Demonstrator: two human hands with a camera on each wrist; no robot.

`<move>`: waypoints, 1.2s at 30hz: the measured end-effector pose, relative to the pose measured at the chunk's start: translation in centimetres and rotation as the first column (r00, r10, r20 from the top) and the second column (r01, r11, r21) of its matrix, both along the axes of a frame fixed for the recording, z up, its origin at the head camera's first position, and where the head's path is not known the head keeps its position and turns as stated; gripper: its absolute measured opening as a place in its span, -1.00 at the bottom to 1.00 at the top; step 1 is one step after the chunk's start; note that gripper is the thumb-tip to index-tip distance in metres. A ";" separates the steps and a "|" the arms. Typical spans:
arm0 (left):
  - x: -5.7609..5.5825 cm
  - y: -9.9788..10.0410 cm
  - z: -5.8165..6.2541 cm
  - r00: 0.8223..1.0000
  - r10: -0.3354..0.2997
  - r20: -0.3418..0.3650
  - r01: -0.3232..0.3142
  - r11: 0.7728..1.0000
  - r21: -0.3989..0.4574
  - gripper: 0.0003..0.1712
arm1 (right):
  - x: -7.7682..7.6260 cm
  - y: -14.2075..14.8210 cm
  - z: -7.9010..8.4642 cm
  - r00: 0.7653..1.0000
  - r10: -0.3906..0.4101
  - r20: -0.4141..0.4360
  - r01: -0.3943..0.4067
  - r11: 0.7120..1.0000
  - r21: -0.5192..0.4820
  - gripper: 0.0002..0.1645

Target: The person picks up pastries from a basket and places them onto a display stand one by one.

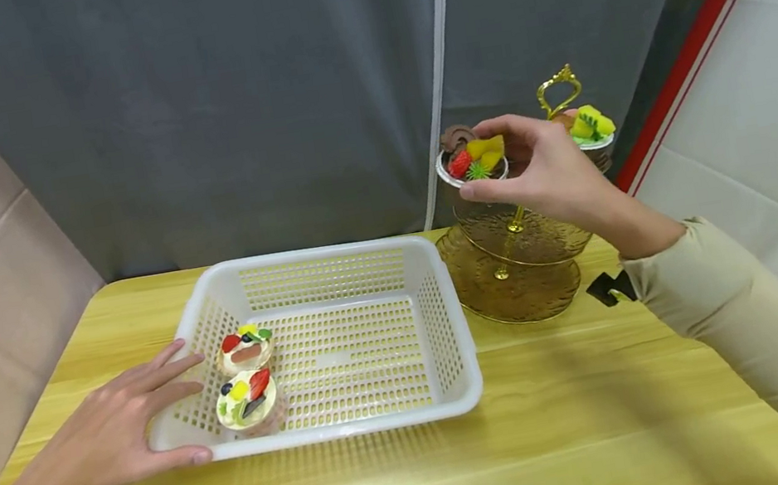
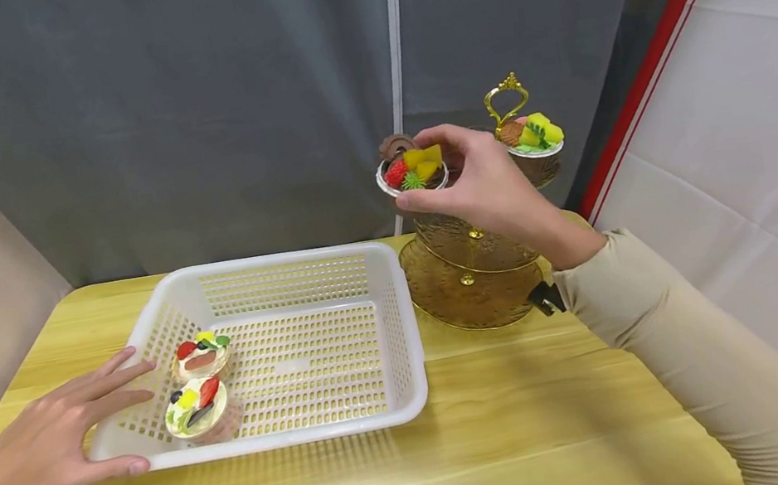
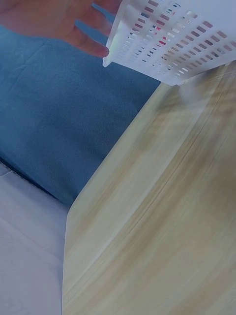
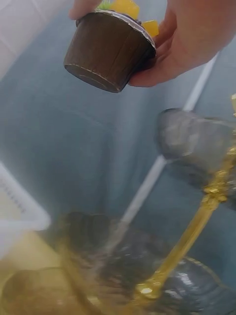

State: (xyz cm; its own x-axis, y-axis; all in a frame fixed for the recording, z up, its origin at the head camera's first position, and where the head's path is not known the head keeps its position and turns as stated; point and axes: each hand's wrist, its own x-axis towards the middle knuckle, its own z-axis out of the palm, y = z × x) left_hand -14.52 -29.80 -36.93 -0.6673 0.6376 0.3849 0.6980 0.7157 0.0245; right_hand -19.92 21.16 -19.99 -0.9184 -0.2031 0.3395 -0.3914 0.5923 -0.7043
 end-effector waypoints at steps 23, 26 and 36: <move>-0.3 0.0 -0.1 1.000 0.003 -0.011 -0.003 1.000 -0.001 -0.15 | -0.7 4.3 1.2 0.948 -0.314 -0.057 0.318 0.944 0.084 -0.06; -0.3 -0.1 -0.1 1.000 0.005 -0.007 -0.005 1.000 -0.003 -0.16 | -0.7 4.1 1.0 0.944 -0.322 -0.071 0.328 0.939 0.106 -0.06; -0.3 0.0 -0.2 1.000 0.008 -0.017 -0.008 1.000 0.019 -0.15 | -0.5 3.8 1.1 0.922 -0.377 -0.091 0.387 0.906 0.169 0.00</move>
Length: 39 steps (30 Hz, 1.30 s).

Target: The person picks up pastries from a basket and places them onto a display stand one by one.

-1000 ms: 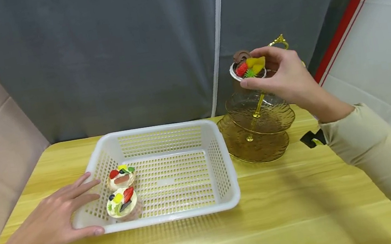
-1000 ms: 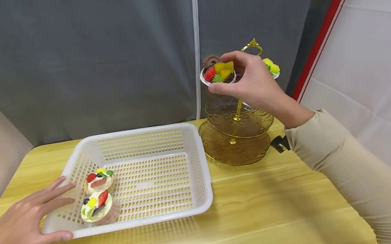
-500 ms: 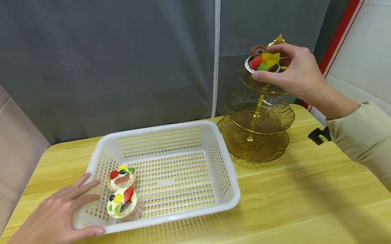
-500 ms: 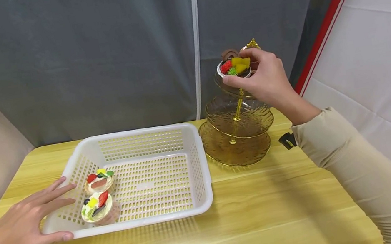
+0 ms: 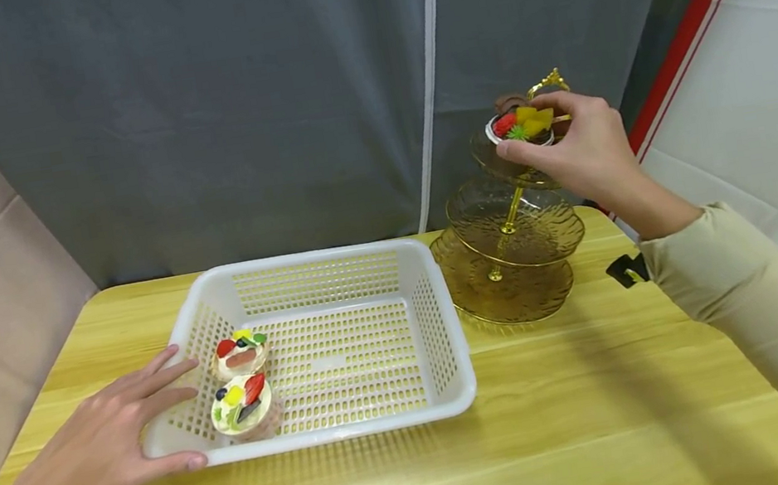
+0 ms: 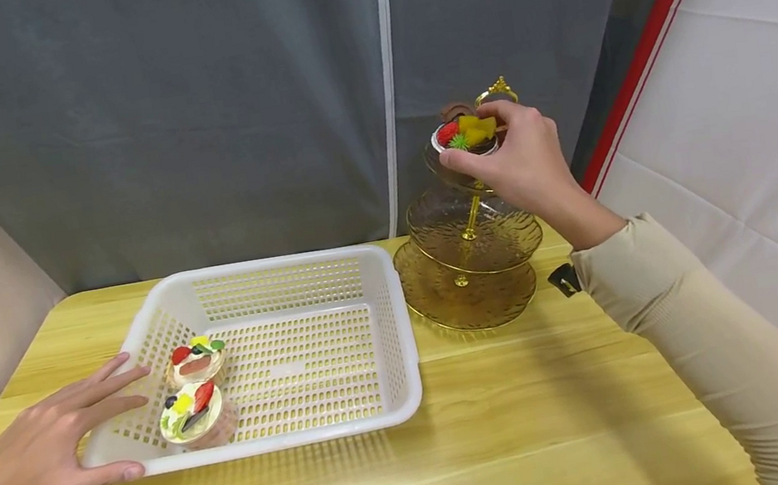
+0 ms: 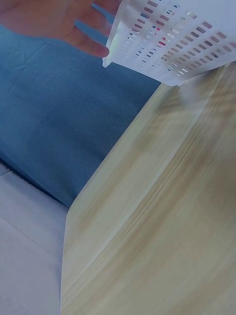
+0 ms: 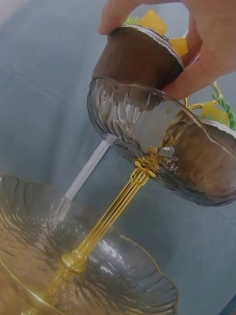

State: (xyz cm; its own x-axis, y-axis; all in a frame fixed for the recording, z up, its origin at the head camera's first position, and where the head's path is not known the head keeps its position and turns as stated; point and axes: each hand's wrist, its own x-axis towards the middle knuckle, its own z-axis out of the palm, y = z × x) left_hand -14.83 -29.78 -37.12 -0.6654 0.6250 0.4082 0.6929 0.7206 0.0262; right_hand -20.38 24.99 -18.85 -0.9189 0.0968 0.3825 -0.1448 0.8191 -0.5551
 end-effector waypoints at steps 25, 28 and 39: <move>0.0 -0.1 -0.1 1.000 0.002 0.019 -0.002 1.000 -0.005 -0.16 | -0.3 -0.6 -1.5 0.988 0.000 -0.154 0.023 0.988 0.151 -0.18; -0.1 -0.1 -0.1 1.000 -0.006 0.010 0.006 1.000 -0.011 -0.16 | -0.3 -0.6 -1.6 0.987 -0.002 -0.159 0.026 0.989 0.148 -0.20; 0.0 -0.1 0.0 1.000 0.009 0.014 -0.008 1.000 -0.008 -0.16 | -0.1 -0.7 -1.9 0.979 0.018 -0.202 0.010 0.990 0.138 -0.34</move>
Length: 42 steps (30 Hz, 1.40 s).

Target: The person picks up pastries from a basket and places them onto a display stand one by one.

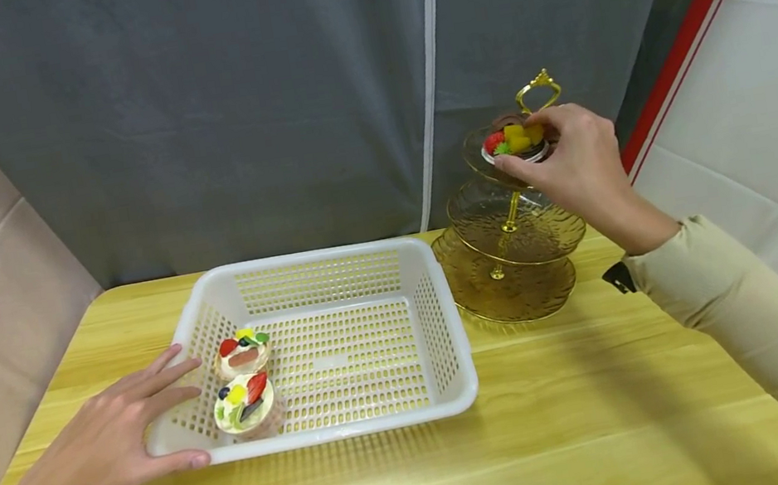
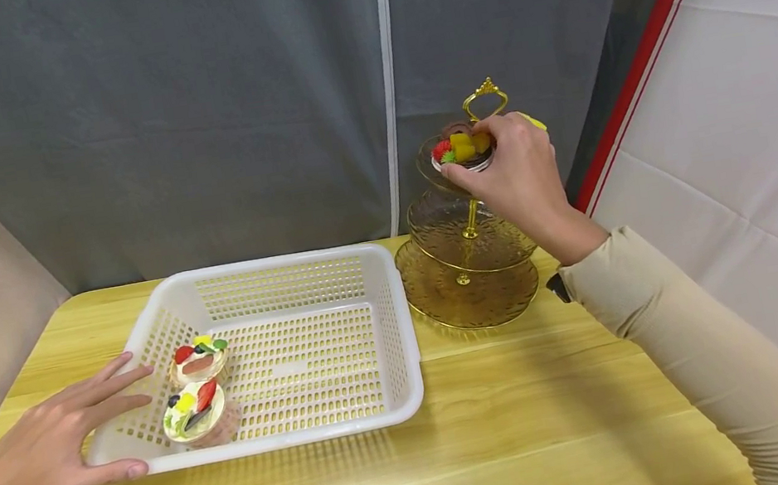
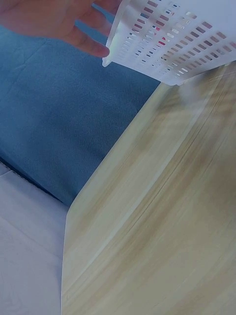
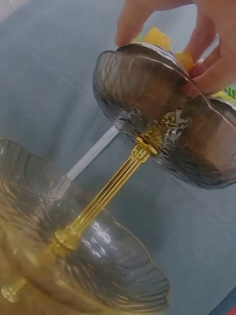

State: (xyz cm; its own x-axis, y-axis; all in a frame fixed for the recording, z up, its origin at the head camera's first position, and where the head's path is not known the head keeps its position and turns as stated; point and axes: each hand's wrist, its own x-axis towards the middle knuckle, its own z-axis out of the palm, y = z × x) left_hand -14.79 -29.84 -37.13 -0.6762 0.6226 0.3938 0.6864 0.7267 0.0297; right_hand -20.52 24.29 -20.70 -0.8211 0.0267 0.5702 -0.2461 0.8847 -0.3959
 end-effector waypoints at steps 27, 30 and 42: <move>0.2 -0.3 0.1 1.000 -0.012 -0.002 0.012 1.000 -0.012 -0.17 | 1.0 -0.9 1.2 0.990 0.029 -0.139 -0.030 1.000 -0.008 -0.31; 0.2 -0.3 0.1 1.000 -0.013 -0.004 0.013 1.000 -0.011 -0.17 | 1.3 -1.6 1.4 0.986 0.080 -0.148 -0.078 0.997 0.019 -0.33; 0.2 -0.4 0.1 1.000 -0.013 -0.011 0.013 1.000 -0.005 -0.17 | 0.9 -4.6 0.1 0.881 0.449 -0.147 -0.429 0.891 0.147 -0.29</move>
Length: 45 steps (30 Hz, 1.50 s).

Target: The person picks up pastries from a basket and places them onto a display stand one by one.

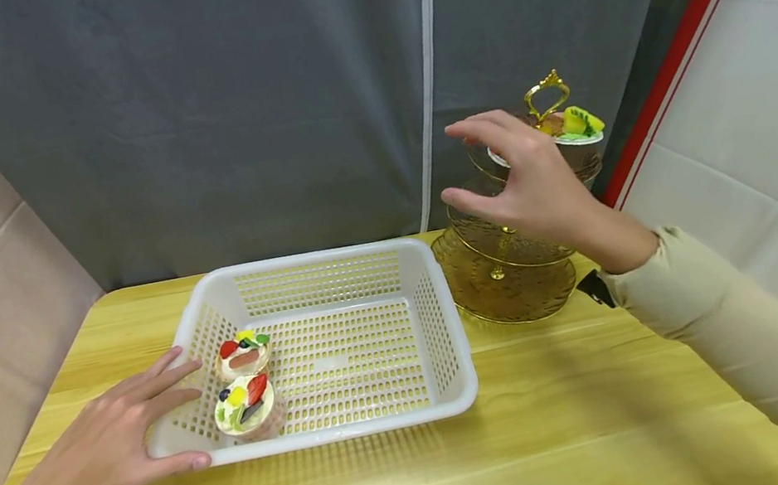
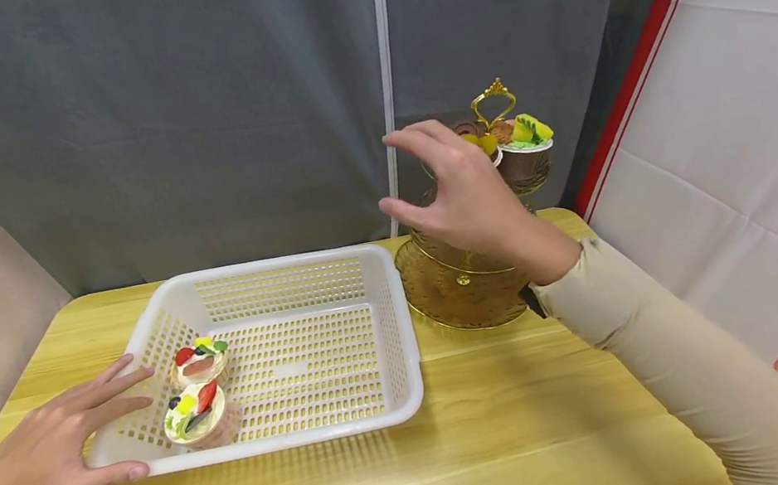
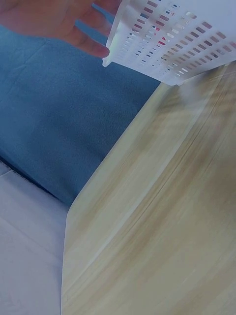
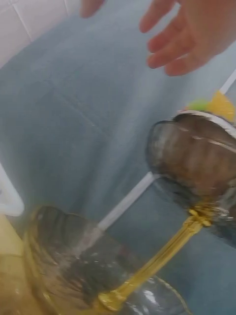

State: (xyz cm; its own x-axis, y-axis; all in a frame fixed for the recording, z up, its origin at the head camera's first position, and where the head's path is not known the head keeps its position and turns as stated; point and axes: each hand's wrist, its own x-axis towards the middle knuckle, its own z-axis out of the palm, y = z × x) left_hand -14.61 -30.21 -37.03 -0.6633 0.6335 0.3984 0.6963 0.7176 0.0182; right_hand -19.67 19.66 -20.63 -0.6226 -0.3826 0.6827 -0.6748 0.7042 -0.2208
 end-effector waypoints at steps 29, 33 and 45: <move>0.3 0.3 0.3 1.000 0.003 0.027 -0.003 1.000 -0.002 -0.17 | -2.3 -8.0 -5.6 0.837 0.316 0.447 -0.409 0.903 0.128 -0.06; 0.3 0.4 0.4 1.000 0.004 0.024 -0.004 1.000 0.000 -0.17 | -2.4 -9.0 -6.0 0.805 0.334 0.490 -0.445 0.886 0.127 -0.03; 0.2 0.4 0.3 1.000 0.010 0.016 -0.010 1.000 0.000 -0.17 | -2.7 -11.9 -7.9 0.667 0.354 0.656 -0.544 0.833 0.104 0.04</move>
State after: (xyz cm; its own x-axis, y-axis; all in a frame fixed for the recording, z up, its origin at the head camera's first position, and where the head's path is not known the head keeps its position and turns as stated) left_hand -14.46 -29.84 -36.77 -0.6758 0.6271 0.3874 0.6889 0.7242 0.0296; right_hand -22.37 7.81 -28.55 -0.5548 -0.8297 0.0621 -0.7203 0.4417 -0.5349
